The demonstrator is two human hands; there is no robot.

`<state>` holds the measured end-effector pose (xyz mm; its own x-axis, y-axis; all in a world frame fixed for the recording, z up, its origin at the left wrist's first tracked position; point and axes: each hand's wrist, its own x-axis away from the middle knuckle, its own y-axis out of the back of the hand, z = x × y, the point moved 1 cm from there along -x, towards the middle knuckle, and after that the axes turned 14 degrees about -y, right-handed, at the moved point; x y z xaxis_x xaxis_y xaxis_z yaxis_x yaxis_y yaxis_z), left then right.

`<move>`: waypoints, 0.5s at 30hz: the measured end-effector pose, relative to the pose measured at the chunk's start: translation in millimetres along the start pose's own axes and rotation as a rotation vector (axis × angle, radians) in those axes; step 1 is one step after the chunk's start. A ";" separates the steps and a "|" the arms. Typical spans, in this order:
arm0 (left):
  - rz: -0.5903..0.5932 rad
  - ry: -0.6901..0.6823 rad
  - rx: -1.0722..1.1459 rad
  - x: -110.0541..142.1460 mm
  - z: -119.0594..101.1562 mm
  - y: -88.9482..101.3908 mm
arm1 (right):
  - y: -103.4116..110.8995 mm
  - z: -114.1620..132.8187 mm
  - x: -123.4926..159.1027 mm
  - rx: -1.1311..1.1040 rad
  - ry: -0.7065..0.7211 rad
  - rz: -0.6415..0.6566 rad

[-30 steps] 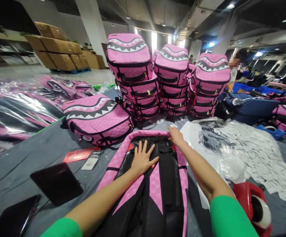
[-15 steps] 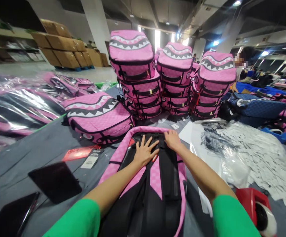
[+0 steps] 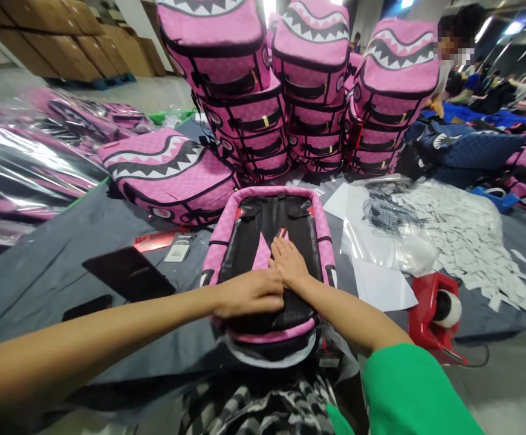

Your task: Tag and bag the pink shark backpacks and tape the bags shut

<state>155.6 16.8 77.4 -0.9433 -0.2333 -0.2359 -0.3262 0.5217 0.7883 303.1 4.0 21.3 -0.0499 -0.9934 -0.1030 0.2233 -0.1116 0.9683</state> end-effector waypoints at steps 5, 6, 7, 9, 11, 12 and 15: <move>0.316 -0.414 -0.032 6.2 -9.1 -39.9 | -5.0 -3.8 0.2 -0.217 -0.038 -0.127; 0.310 -0.410 -0.047 4.0 -3.5 -46.5 | -5.4 -6.5 -1.0 -0.293 -0.067 -0.170; 0.305 -0.410 -0.073 2.6 1.9 -52.1 | -4.8 -9.8 -2.5 -0.371 -0.097 -0.213; 0.295 -0.419 -0.130 2.7 10.4 -58.9 | 1.2 -15.9 -4.2 -0.496 -0.145 -0.284; 0.249 -0.418 -0.213 6.2 15.7 -58.3 | 15.3 -18.4 -1.0 -0.547 -0.133 -0.338; 0.201 -0.400 -0.281 8.4 18.1 -55.3 | 24.8 -17.3 3.4 -0.542 -0.081 -0.358; 0.035 -0.234 -0.519 15.1 27.6 -40.2 | 51.8 -1.7 26.6 -0.409 0.319 -0.238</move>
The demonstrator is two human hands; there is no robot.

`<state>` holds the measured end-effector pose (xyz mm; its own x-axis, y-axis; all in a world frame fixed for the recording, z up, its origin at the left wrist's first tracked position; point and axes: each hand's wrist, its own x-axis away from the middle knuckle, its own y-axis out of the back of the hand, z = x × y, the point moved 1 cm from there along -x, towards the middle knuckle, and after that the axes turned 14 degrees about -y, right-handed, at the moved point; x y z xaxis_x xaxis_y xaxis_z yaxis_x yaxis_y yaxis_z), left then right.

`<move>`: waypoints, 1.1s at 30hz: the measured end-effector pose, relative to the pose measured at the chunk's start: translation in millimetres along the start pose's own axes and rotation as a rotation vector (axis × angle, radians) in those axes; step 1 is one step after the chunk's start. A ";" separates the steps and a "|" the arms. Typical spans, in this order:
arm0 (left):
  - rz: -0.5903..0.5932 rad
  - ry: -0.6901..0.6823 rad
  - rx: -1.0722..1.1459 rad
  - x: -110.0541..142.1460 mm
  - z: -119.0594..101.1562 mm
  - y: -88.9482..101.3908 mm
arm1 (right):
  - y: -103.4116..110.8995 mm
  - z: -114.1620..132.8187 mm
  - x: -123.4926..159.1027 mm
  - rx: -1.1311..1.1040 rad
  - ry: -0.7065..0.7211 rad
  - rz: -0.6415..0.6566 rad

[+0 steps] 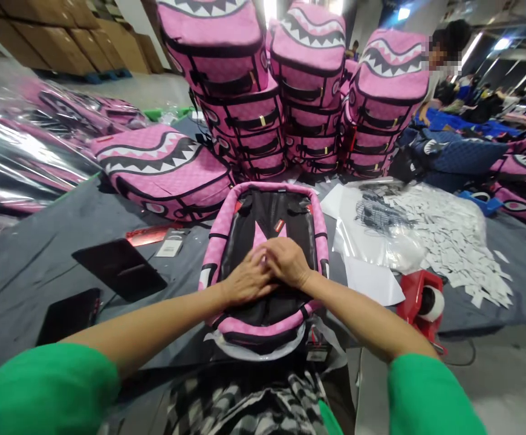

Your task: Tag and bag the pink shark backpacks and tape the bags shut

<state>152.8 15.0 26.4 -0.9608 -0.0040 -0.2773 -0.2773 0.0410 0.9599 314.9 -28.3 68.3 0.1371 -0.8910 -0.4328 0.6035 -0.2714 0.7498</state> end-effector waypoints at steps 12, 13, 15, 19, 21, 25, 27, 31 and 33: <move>-0.003 0.360 -0.074 15.3 16.3 -12.1 | -53.2 3.3 39.3 -0.002 0.582 0.641; -0.004 0.367 -0.073 14.8 17.1 -12.2 | -56.2 1.2 41.0 0.004 0.590 0.624; 0.016 0.385 -0.071 13.8 15.3 -10.7 | -55.8 4.4 46.0 0.038 0.580 0.556; 0.081 0.390 -0.035 16.4 -15.9 -9.2 | -24.7 25.6 51.4 0.124 0.545 0.255; 0.071 0.386 -0.006 21.1 -42.1 -11.1 | -0.5 28.8 42.0 0.213 0.426 0.089; 0.077 0.391 0.069 29.7 -79.1 -4.9 | 23.8 1.6 6.2 0.433 -0.281 -0.068; 0.173 0.367 0.120 28.5 -76.9 9.5 | 13.7 -17.5 -3.9 0.495 -0.489 0.041; 0.205 0.321 0.099 11.3 -26.5 47.0 | -16.3 -37.9 0.1 0.528 -0.520 0.179; 0.029 0.428 -0.057 -0.9 9.4 51.9 | -21.5 -40.6 5.0 0.489 -0.519 0.147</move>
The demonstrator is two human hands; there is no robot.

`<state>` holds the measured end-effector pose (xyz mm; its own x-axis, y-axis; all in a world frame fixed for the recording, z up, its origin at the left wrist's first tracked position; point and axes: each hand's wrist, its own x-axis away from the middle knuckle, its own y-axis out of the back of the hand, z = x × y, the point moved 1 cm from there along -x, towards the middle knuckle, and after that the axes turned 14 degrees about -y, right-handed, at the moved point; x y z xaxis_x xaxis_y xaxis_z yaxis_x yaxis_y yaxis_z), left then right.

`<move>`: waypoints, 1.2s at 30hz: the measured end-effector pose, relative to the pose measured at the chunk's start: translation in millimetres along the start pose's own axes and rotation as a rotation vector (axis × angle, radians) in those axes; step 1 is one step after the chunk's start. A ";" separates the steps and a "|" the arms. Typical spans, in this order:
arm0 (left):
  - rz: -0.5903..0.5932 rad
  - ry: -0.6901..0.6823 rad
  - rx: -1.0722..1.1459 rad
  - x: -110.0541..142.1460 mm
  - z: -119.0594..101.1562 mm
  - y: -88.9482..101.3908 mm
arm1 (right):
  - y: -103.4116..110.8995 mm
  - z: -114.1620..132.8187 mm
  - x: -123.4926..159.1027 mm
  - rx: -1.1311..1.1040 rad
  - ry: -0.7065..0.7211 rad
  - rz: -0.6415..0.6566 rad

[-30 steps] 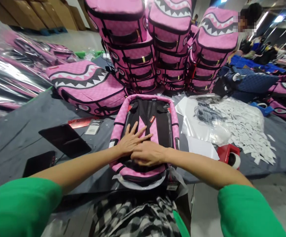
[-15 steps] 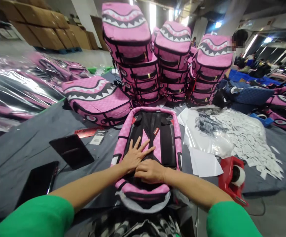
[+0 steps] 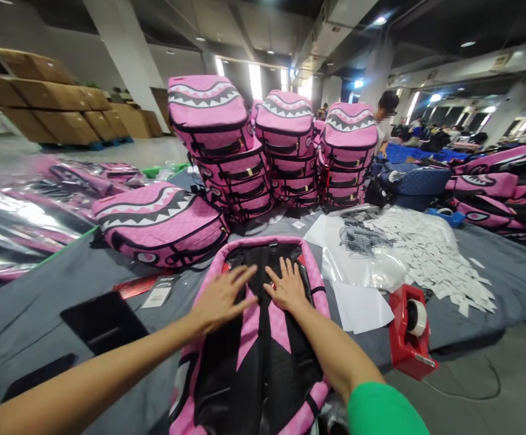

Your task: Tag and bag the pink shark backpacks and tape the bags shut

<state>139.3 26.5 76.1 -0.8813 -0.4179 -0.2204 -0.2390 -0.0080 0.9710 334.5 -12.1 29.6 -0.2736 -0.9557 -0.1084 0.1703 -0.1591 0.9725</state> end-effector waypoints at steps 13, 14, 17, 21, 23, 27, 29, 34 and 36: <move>0.117 0.189 -0.205 -66.1 26.0 -20.2 | 11.3 -21.1 -21.6 -0.453 -0.202 -0.106; 0.033 0.178 -0.246 -68.6 13.0 -20.2 | 20.5 -30.5 -27.2 -0.463 -0.201 -0.098; -0.052 0.110 -0.238 -65.4 -21.9 -42.8 | 51.6 -79.6 -39.5 -0.470 -0.281 -0.134; -0.013 0.111 -0.177 -55.4 -33.8 -73.2 | 67.6 -160.2 -27.0 -0.423 -0.536 -0.154; -0.022 0.115 -0.177 -54.3 -30.8 -75.0 | 60.6 -189.9 -14.7 -0.415 -0.647 -0.122; -0.034 0.118 -0.166 -55.5 -27.4 -69.8 | 43.7 -221.3 -6.8 -0.465 -0.758 -0.029; -0.041 0.116 -0.162 -55.7 -28.2 -69.1 | 42.6 -228.6 -11.6 -0.511 -0.783 0.010; -0.062 0.116 -0.118 -55.4 -28.2 -72.6 | 63.7 -241.1 -25.4 -0.607 -0.853 -0.082; -0.080 0.119 -0.095 -55.7 -26.8 -74.0 | 83.9 -248.3 -29.4 -0.635 -0.869 -0.241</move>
<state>216.9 26.1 19.0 -0.8052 -0.5172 -0.2902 -0.2617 -0.1291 0.9565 591.9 -58.8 63.2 -0.8952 -0.4222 0.1430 0.4102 -0.6546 0.6350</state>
